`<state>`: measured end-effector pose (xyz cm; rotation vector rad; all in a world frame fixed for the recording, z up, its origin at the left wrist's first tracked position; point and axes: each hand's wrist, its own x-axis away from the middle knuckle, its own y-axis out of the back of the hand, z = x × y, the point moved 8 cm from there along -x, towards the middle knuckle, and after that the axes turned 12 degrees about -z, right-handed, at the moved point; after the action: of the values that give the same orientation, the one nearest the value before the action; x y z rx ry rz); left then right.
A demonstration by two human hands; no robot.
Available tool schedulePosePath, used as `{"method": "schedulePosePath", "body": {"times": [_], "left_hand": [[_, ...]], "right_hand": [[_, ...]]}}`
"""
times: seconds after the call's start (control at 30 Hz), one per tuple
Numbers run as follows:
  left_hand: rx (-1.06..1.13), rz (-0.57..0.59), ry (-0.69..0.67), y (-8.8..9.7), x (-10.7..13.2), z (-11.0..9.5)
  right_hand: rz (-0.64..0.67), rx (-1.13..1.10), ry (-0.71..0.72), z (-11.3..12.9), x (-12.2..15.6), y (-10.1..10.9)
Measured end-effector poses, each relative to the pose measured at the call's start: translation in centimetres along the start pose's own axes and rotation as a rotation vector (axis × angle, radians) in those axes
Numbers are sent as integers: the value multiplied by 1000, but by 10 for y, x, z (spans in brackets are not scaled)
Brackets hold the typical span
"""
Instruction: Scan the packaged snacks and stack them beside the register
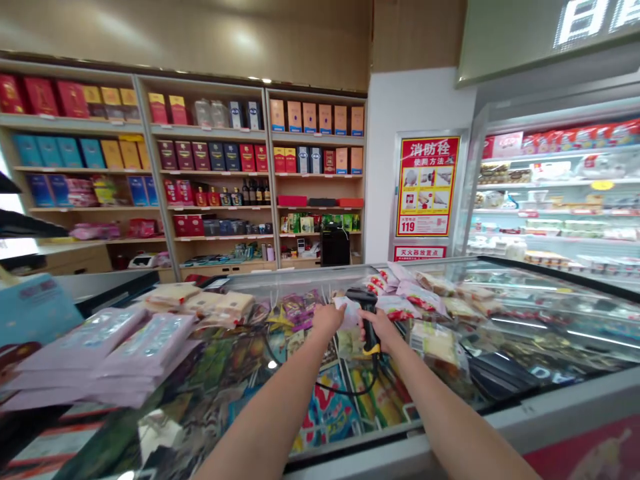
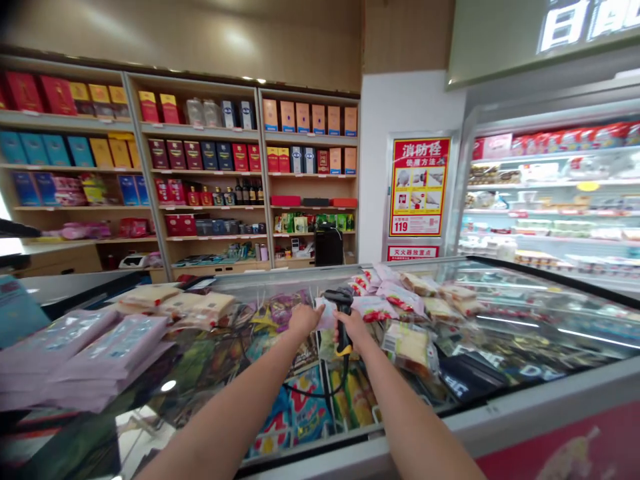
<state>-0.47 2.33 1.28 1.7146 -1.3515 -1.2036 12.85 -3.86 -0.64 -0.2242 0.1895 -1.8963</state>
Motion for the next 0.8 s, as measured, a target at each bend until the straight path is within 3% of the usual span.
{"method": "schedulePosePath", "body": {"times": [0.17, 0.37, 0.53, 0.7, 0.8], "left_hand": [[156, -29, 63, -21, -15, -4], [492, -21, 127, -29, -49, 21], [922, 139, 366, -47, -52, 38], [1005, 148, 427, -59, -49, 38], [989, 117, 341, -61, -54, 36]], "right_hand": [[43, -10, 39, -4, -3, -1], [-1, -19, 55, 1, 0, -1], [-7, -14, 44, 3, 3, -2], [-2, 15, 54, 1, 3, -1], [7, 20, 45, -2, 3, -2]]}}
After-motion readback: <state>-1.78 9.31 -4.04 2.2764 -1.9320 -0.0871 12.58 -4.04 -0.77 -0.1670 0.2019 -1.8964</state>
